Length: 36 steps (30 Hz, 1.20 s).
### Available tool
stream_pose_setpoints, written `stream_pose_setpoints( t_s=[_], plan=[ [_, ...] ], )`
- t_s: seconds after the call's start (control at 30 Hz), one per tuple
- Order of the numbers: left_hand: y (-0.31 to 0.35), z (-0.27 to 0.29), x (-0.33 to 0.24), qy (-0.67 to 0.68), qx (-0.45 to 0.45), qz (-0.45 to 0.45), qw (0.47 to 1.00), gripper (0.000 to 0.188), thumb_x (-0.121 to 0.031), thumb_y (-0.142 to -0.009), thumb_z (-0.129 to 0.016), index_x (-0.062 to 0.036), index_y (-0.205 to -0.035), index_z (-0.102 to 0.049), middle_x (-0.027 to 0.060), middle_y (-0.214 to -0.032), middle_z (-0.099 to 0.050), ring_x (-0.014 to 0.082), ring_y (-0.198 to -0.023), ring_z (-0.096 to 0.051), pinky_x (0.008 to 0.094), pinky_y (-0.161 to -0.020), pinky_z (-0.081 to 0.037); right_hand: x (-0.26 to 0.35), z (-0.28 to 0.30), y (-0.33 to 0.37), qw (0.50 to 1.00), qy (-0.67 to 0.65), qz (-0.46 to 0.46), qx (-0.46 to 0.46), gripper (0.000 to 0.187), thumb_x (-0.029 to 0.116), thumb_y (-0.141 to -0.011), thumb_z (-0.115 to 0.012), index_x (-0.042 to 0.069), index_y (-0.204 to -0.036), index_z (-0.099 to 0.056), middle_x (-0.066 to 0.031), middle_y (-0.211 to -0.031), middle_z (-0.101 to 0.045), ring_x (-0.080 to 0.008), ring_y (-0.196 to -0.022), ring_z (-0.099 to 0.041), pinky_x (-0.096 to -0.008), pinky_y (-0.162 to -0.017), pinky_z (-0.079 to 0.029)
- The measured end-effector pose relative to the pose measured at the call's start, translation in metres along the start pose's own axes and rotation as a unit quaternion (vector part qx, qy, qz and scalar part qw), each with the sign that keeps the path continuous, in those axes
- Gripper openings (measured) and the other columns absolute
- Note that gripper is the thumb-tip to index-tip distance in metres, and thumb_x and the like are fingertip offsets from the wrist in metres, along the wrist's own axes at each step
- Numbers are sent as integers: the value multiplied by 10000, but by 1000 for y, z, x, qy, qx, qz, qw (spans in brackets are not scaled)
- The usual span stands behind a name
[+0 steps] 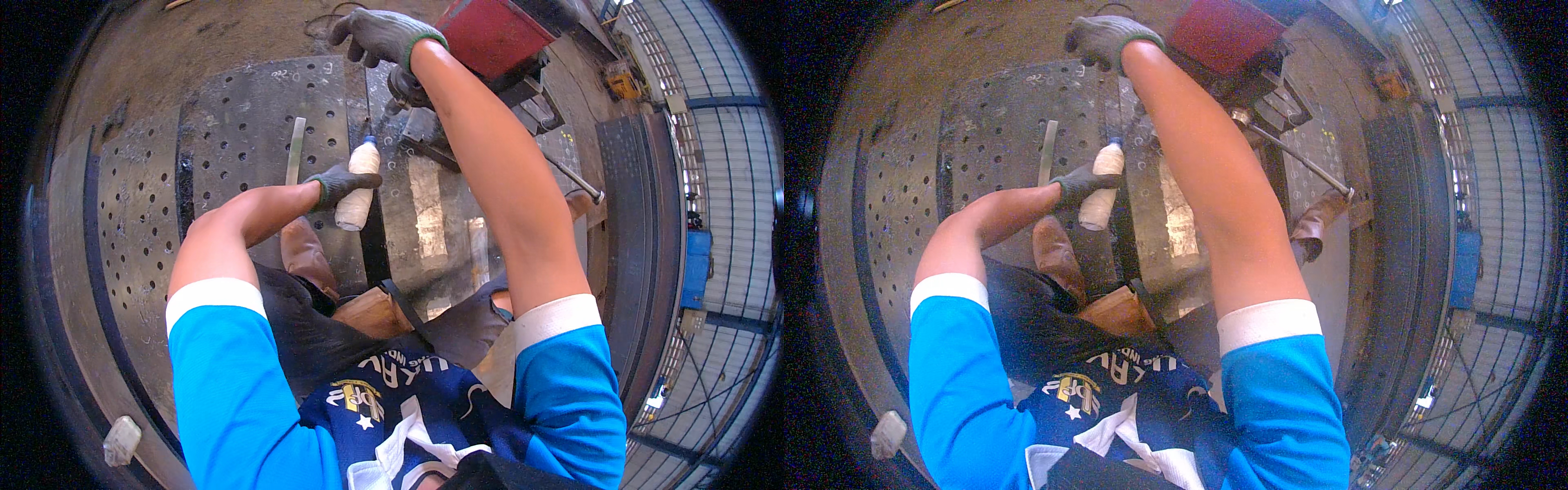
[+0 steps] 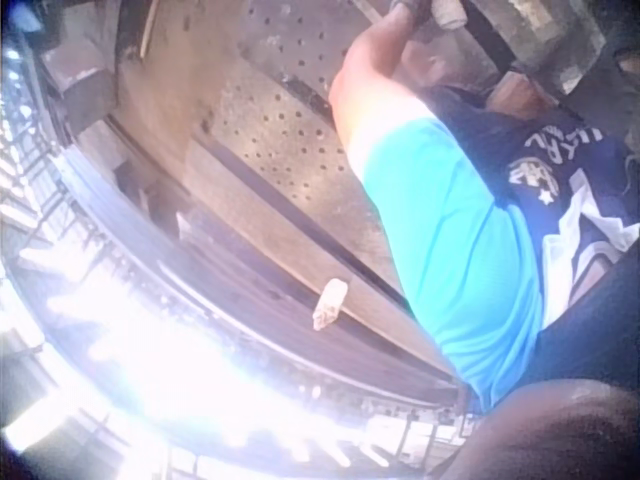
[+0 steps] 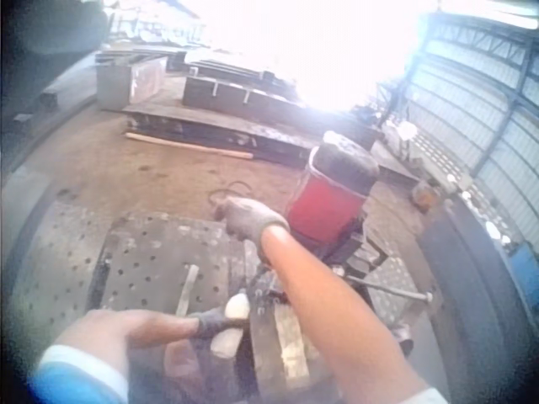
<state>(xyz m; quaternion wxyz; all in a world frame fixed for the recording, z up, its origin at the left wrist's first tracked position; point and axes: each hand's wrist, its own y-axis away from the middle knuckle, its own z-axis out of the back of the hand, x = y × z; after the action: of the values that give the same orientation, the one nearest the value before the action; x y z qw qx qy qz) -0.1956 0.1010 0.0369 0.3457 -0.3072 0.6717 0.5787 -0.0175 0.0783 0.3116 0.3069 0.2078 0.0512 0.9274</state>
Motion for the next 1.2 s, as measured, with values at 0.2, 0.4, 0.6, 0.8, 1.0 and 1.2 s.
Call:
stream_pose_setpoints(
  t_s=[0.2, 0.4, 0.6, 0.8, 1.0, 1.2],
  plan=[
    [7, 4, -5, -55, -7, 10, 998, 629, -470, -764, -861, -3, -1148, -688, 144, -1017, -738, 257, -845, -729, 397, -783, -593, -11, -8, -10, 1000, 19, 25, 1, 476, 146, -837, -673, 195, -1310, -698, -135, -1073, -763, -288, -862, -737, -449, -756, -578],
    [16, 1, -14, 8, 13, 52, 999, 587, -447, -770, -864, -13, -1126, -693, 141, -1003, -739, 256, -831, -733, 402, -773, -596, -12, -9, -12, 999, 16, 35, -3, 466, 165, -835, -664, 194, -1299, -701, -142, -1061, -762, -292, -846, -734, -447, -748, -569],
    [26, 1, -20, 27, 14, 42, 999, 550, -393, -793, -863, -39, -1171, -675, 125, -1012, -737, 259, -832, -733, 414, -776, -601, -16, -15, -21, 997, 55, 44, 10, 431, 256, -900, -618, 193, -1320, -685, -137, -1171, -744, -325, -982, -722, -461, -839, -561],
    [16, 1, -15, 22, -5, -72, 997, 629, -312, -857, -830, -49, -1363, -565, 118, -1187, -695, 237, -1009, -700, 411, -890, -581, -15, -25, -24, 991, 92, 28, -95, 381, 257, -942, -567, 178, -1292, -695, -134, -1256, -721, -371, -1113, -695, -472, -942, -542],
    [8, 2, -15, 61, 4, -74, 995, 621, -239, -876, -813, -66, -1406, -540, 98, -1225, -674, 239, -1060, -671, 409, -939, -559, -1, -28, -22, 993, -9, -39, -109, 447, 331, -997, -447, 136, -1322, -685, -173, -1375, -655, -383, -1248, -624, -480, -1057, -471],
    [8, -2, -1, 105, 16, -87, 991, 695, -242, -872, -822, -52, -1452, -488, 115, -1297, -637, 251, -1117, -653, 410, -932, -555, 0, -27, -22, 992, -52, -70, -89, 520, 432, -1002, -415, 118, -1311, -691, -177, -1392, -640, -375, -1283, -603, -476, -1095, -443]
  ],
)
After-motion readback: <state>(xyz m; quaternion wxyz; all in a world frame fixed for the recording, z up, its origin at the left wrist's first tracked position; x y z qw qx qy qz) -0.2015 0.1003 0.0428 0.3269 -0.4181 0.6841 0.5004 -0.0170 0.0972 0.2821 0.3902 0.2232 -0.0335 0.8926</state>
